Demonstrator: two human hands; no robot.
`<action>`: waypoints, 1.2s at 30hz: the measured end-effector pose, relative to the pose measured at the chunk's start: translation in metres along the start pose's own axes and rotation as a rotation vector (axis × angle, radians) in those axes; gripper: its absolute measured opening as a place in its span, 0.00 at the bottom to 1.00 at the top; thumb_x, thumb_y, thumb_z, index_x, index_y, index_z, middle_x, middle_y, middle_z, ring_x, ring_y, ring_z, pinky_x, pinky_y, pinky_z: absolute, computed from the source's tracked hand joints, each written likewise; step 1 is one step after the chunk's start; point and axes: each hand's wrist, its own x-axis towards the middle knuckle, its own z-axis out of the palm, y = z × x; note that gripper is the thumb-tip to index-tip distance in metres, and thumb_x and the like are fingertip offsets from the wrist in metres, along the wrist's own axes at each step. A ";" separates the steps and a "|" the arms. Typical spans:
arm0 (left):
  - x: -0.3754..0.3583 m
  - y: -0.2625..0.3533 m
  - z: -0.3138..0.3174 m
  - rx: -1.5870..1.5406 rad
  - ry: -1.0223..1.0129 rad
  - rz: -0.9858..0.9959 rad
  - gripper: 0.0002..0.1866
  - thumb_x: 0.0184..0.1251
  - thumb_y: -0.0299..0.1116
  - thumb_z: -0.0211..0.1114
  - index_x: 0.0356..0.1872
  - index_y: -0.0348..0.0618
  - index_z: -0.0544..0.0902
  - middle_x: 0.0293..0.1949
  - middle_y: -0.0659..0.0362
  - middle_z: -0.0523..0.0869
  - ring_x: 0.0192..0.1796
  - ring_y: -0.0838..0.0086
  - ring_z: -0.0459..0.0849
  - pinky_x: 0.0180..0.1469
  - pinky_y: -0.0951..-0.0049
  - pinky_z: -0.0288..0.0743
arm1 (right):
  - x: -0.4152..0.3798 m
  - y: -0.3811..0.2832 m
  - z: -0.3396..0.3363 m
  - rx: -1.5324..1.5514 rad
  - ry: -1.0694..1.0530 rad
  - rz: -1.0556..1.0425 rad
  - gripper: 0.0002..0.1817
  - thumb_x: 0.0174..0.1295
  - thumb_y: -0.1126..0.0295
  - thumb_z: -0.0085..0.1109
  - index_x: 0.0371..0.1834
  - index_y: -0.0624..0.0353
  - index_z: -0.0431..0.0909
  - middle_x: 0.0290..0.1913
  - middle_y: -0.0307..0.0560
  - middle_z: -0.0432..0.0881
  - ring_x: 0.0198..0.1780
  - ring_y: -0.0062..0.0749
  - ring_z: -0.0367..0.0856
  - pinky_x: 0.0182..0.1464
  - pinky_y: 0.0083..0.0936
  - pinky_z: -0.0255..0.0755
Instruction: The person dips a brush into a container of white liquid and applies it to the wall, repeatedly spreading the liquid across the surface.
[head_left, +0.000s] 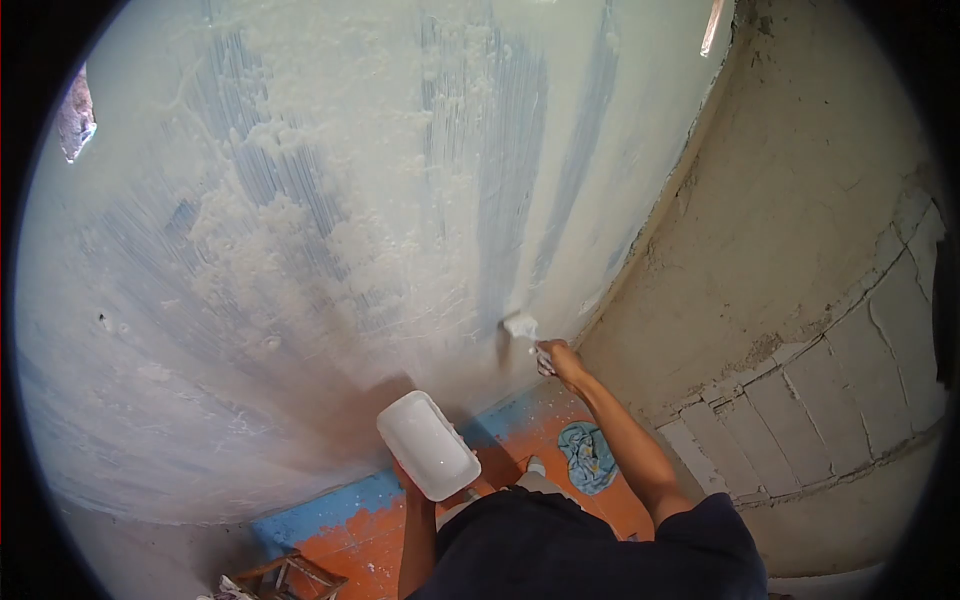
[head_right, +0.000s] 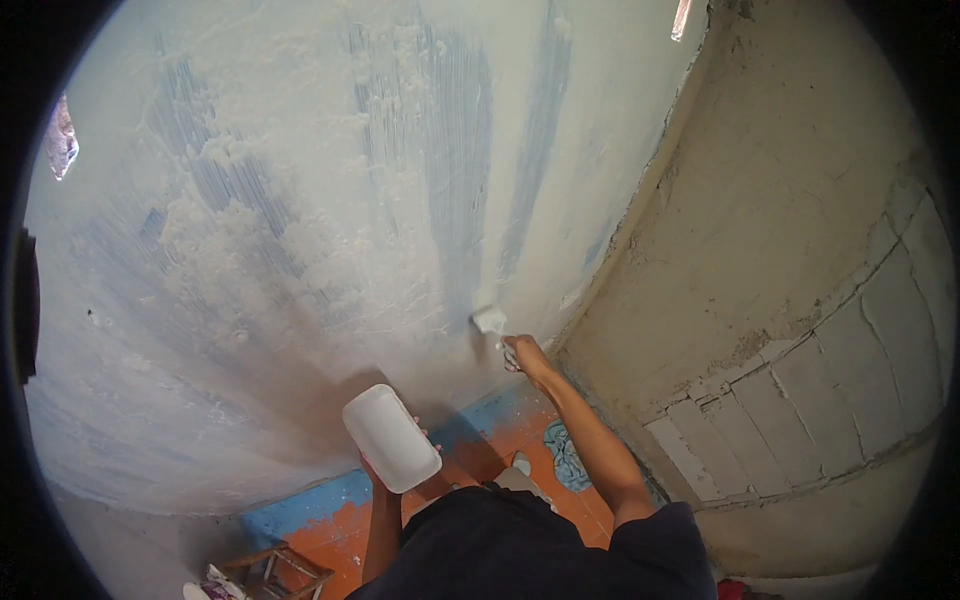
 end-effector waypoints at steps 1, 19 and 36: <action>0.000 -0.001 0.000 -0.009 0.002 -0.002 0.51 0.66 0.72 0.61 0.83 0.53 0.58 0.73 0.41 0.72 0.68 0.38 0.77 0.68 0.15 0.63 | 0.000 0.005 -0.003 -0.052 0.016 0.094 0.16 0.80 0.59 0.50 0.36 0.57 0.77 0.20 0.34 0.68 0.19 0.22 0.65 0.24 0.24 0.59; 0.019 -0.003 -0.005 -0.045 -0.094 -0.079 0.51 0.65 0.72 0.62 0.82 0.51 0.61 0.73 0.45 0.70 0.70 0.39 0.75 0.71 0.19 0.63 | -0.027 -0.051 0.014 0.002 0.098 -0.275 0.14 0.78 0.57 0.53 0.39 0.55 0.79 0.19 0.33 0.70 0.19 0.21 0.65 0.24 0.23 0.58; 0.043 -0.002 -0.018 -0.032 -0.042 -0.179 0.53 0.64 0.71 0.64 0.84 0.54 0.58 0.77 0.44 0.67 0.73 0.39 0.71 0.73 0.18 0.58 | -0.086 -0.193 0.050 0.032 0.084 -0.508 0.16 0.80 0.55 0.54 0.38 0.55 0.77 0.21 0.32 0.69 0.19 0.18 0.65 0.23 0.20 0.59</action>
